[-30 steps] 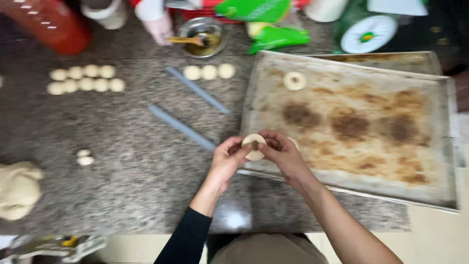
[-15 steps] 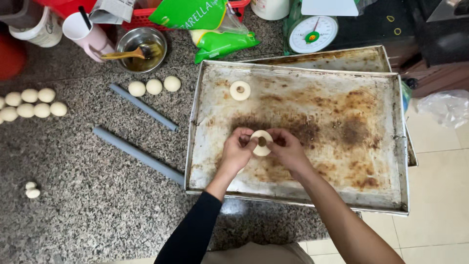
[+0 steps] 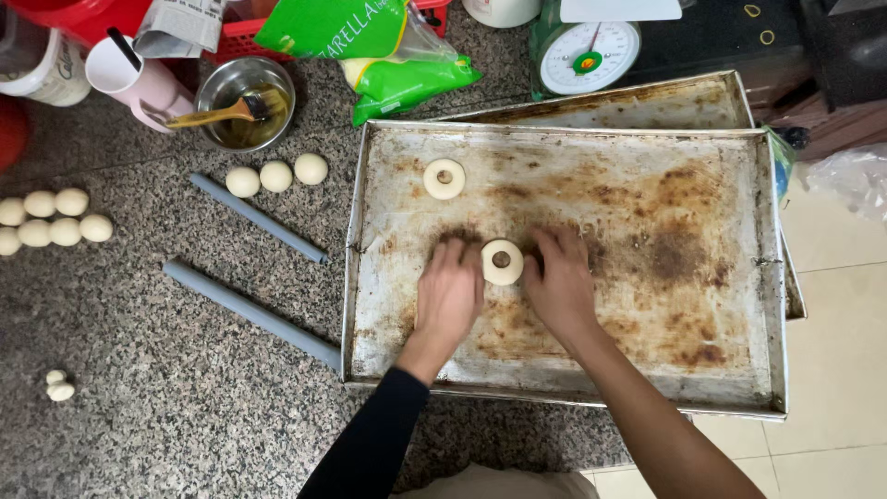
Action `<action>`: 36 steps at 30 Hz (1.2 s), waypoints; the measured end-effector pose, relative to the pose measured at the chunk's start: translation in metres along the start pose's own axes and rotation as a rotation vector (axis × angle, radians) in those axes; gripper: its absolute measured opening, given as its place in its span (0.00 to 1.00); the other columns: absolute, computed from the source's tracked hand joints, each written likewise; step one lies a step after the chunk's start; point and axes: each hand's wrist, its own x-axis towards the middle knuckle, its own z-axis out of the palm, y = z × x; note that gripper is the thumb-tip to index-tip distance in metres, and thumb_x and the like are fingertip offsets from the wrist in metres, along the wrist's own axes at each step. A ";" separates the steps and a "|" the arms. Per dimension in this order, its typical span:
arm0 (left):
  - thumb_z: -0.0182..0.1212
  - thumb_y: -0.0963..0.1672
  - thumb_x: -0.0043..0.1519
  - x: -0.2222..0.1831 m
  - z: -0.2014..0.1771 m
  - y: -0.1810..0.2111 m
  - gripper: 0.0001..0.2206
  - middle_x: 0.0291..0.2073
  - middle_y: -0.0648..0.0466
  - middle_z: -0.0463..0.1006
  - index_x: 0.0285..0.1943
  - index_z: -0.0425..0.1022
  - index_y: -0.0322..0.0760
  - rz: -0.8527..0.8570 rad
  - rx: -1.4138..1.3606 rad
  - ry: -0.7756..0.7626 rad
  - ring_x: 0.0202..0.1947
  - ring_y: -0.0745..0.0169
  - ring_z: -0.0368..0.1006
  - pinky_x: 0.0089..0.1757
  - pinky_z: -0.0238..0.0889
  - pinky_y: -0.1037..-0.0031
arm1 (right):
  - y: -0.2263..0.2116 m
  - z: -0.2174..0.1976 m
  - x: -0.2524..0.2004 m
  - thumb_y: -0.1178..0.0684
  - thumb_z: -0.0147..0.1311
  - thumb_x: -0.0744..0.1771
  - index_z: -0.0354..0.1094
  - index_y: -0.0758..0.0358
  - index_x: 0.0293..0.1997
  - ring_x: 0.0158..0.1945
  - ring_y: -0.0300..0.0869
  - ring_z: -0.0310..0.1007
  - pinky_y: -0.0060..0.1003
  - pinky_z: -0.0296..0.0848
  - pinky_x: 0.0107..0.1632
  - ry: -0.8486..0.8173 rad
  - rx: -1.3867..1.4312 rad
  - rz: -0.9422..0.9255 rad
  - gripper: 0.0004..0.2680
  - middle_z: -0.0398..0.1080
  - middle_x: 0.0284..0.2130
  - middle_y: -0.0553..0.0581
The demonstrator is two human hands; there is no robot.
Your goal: The person uses a gray rolling pin to flatten small balls of dough into circular shapes, then uses a metal tool to punch a hole in the center of each circle, and finally places the resulting ring-shaped dough pieces onto a large baking tray.
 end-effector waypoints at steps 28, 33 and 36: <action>0.59 0.46 0.65 -0.182 -0.233 -0.255 0.19 0.63 0.42 0.75 0.63 0.74 0.34 -0.327 -0.146 0.468 0.65 0.41 0.69 0.62 0.61 0.62 | -0.274 0.120 0.001 0.49 0.54 0.69 0.67 0.63 0.61 0.59 0.60 0.69 0.49 0.69 0.59 -0.114 0.305 -0.592 0.15 0.71 0.57 0.65; 0.62 0.46 0.64 -0.211 -0.295 -0.369 0.20 0.60 0.41 0.75 0.64 0.73 0.34 -0.461 -0.135 0.365 0.62 0.40 0.70 0.58 0.64 0.60 | -0.365 0.204 -0.003 0.48 0.54 0.68 0.67 0.61 0.61 0.57 0.59 0.69 0.50 0.70 0.57 -0.310 0.278 -0.517 0.16 0.71 0.54 0.65; 0.64 0.45 0.62 -0.190 -0.310 -0.424 0.21 0.60 0.39 0.75 0.63 0.73 0.33 -0.403 -0.092 0.313 0.61 0.38 0.70 0.59 0.64 0.59 | -0.389 0.243 -0.003 0.50 0.55 0.67 0.67 0.64 0.59 0.59 0.62 0.68 0.51 0.70 0.57 -0.284 0.270 -0.545 0.15 0.71 0.55 0.66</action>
